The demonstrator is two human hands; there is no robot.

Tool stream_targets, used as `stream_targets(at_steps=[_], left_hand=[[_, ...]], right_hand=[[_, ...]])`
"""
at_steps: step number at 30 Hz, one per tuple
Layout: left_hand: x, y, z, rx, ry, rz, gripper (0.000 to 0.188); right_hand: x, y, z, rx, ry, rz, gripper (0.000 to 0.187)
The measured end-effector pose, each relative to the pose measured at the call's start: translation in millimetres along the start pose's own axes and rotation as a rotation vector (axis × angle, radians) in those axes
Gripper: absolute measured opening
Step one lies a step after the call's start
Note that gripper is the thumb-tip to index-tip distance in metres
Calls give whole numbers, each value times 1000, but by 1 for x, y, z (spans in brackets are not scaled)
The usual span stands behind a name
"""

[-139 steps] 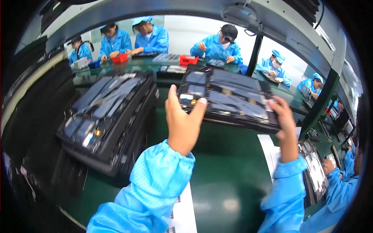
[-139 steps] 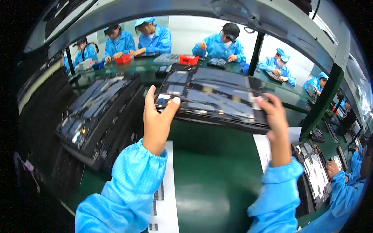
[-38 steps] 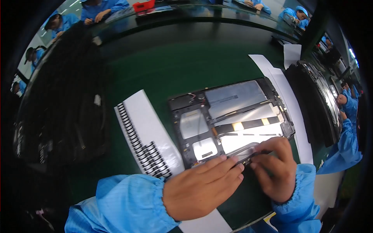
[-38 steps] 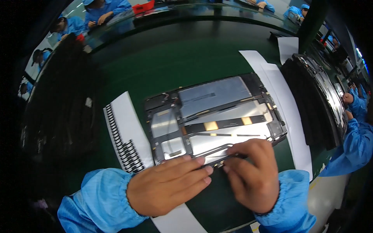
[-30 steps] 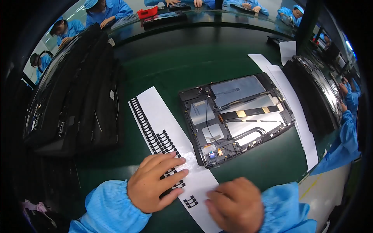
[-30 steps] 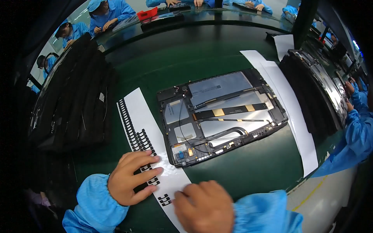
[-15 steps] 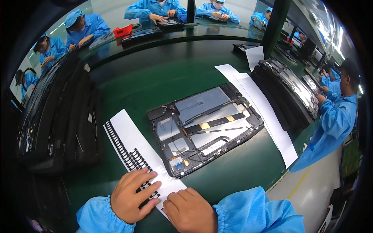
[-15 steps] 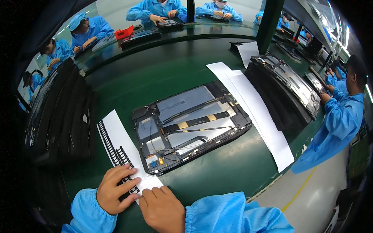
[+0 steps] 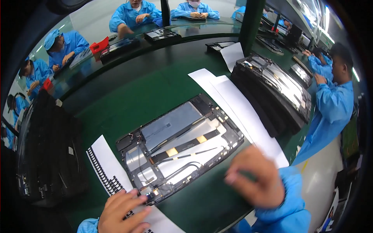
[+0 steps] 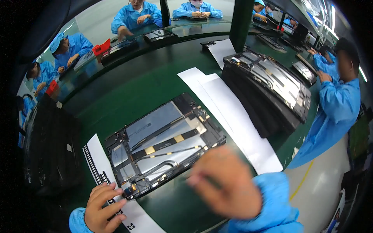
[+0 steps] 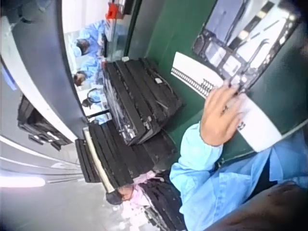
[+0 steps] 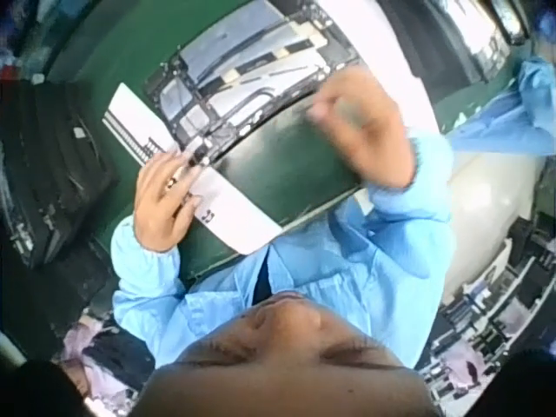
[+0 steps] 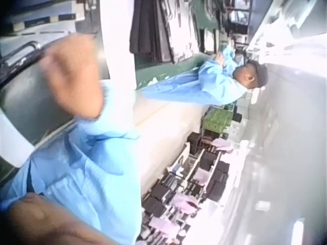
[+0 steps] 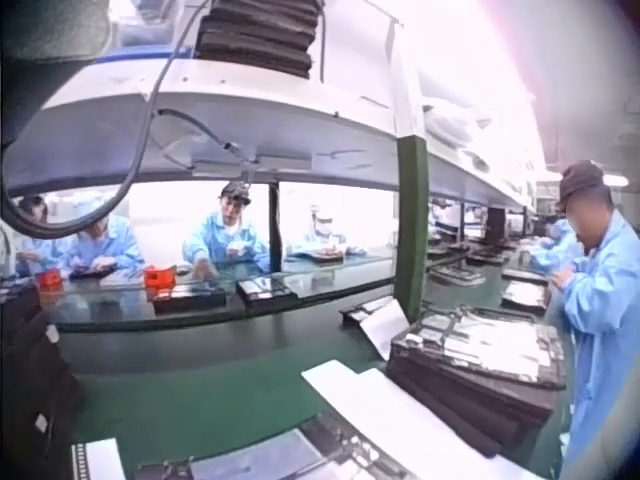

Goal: The person assembles internal components and ribbon cables into a tablet chassis, using tweezers to manipulate the small parts and adhesive tape to secure them.

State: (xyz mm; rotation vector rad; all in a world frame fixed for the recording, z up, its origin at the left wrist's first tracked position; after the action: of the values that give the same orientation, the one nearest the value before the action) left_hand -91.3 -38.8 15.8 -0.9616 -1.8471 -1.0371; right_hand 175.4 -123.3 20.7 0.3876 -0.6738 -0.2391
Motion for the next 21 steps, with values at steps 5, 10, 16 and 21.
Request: stream_targets(at_steps=[5, 10, 16, 21], left_hand=[[-48, 90, -16, -239, -151, -45, 36], [-75, 111, -7, -352, -38, -22, 31], [-69, 117, -9, -332, -16, 18, 33], [-69, 119, -8, -335, 8, 45, 33]], right_hand=[[32, 11, -61, -177, 119, 112, 6], [20, 13, -66, -214, 116, 218, 6], [22, 22, -65, -242, 70, 245, 6], [18, 21, -67, -237, 34, 232, 6]])
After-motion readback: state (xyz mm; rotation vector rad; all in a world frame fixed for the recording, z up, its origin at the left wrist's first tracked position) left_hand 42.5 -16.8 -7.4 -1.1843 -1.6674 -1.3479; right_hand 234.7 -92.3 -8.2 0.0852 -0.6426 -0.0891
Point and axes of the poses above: each hand's wrist, its own y-axis towards the middle knuckle, its own x-axis out of the back of the hand, z = x × y, the point moved 1 cm from there along y, towards the middle knuckle, and after that the axes turned 2 degrees about x, right-handed, at the moved point
